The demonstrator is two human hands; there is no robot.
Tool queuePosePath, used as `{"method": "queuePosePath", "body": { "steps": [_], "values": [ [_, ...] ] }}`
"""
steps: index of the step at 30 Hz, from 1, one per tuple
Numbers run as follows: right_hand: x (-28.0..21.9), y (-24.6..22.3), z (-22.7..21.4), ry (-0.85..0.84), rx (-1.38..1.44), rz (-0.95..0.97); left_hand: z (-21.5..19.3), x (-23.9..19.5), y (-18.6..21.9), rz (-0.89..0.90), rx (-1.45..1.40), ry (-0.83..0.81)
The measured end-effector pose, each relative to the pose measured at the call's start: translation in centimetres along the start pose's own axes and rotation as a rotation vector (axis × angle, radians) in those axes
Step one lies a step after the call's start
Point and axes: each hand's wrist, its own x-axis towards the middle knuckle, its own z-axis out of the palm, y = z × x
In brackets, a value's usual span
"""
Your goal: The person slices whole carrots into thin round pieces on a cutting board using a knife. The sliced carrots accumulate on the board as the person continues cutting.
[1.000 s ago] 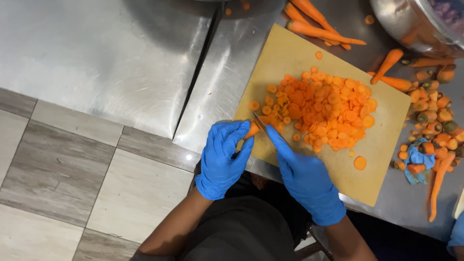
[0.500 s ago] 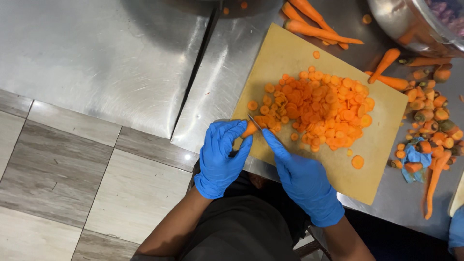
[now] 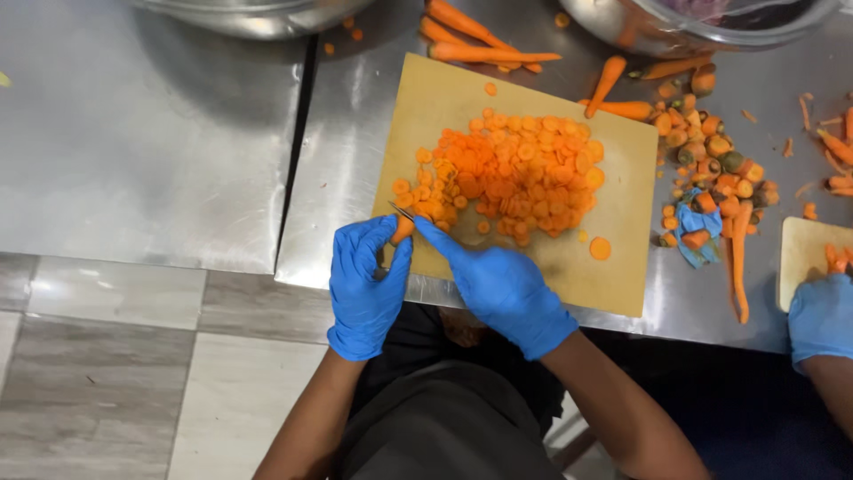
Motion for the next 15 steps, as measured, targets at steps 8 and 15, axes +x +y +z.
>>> {"method": "queuePosePath", "body": {
  "steps": [8,15],
  "values": [
    [-1.2,0.7,-0.4,0.048,0.260,0.042,-0.1,0.0,0.0,-0.032,-0.005,0.030],
    [-1.3,1.4,0.8,0.034,0.189,0.005,-0.1,-0.1,-0.1,-0.057,0.008,0.033]
  ]
}}
